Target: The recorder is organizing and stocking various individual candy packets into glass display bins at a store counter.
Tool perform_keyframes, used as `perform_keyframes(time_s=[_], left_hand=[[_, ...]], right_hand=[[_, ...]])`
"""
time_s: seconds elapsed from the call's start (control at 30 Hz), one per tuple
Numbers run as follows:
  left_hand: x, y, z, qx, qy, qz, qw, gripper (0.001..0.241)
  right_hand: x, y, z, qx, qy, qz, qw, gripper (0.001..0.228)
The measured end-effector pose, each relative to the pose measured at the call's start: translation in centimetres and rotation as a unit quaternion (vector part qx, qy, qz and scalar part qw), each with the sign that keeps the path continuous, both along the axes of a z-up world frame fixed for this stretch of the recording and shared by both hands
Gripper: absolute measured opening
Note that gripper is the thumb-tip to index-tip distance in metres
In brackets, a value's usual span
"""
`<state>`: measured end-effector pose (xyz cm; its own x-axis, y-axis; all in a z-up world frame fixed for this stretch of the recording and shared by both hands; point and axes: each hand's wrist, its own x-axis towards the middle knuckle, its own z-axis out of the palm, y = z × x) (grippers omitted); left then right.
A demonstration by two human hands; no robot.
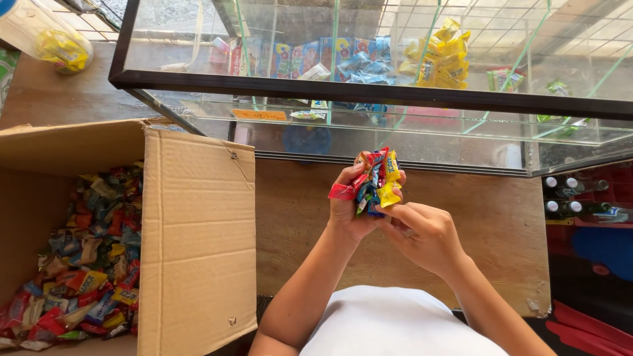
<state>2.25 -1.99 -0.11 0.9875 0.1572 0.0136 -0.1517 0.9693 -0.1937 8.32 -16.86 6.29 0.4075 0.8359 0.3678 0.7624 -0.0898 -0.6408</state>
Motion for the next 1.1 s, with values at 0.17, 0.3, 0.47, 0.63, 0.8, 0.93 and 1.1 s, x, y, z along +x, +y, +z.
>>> perform_keyframes(time_s=[0.17,0.3,0.47,0.63,0.8,0.93,1.1], left_hand=[[-0.1,0.0,0.3,0.018,0.012,0.022,1.0,0.024],[-0.2,0.0,-0.1,0.018,0.016,0.019,1.0,0.022],[0.0,0.2,-0.5,0.001,0.032,0.026,0.999,0.02],[-0.1,0.7,-0.1,-0.01,0.03,0.025,0.999,0.022],[-0.3,-0.1,-0.4,-0.008,0.07,0.006,0.997,0.024],[-0.7,-0.7,-0.7,-0.024,0.099,-0.02,0.995,0.029],[-0.7,-1.1,-0.8,-0.045,0.122,-0.043,0.991,0.028]], right_hand=[[0.0,0.6,0.1,0.006,-0.027,0.0,1.0,0.021],[0.3,0.4,-1.0,0.01,-0.028,-0.006,1.0,0.015],[0.3,0.2,-0.1,0.016,0.03,0.006,0.999,0.012],[1.3,-0.5,3.0,0.031,0.096,0.053,0.994,0.013],[4.1,0.1,8.5,0.099,0.187,0.034,0.977,0.01],[6.9,2.4,13.6,0.191,0.097,0.008,0.977,0.011],[9.3,8.1,21.2,0.234,0.133,0.036,0.962,0.016]])
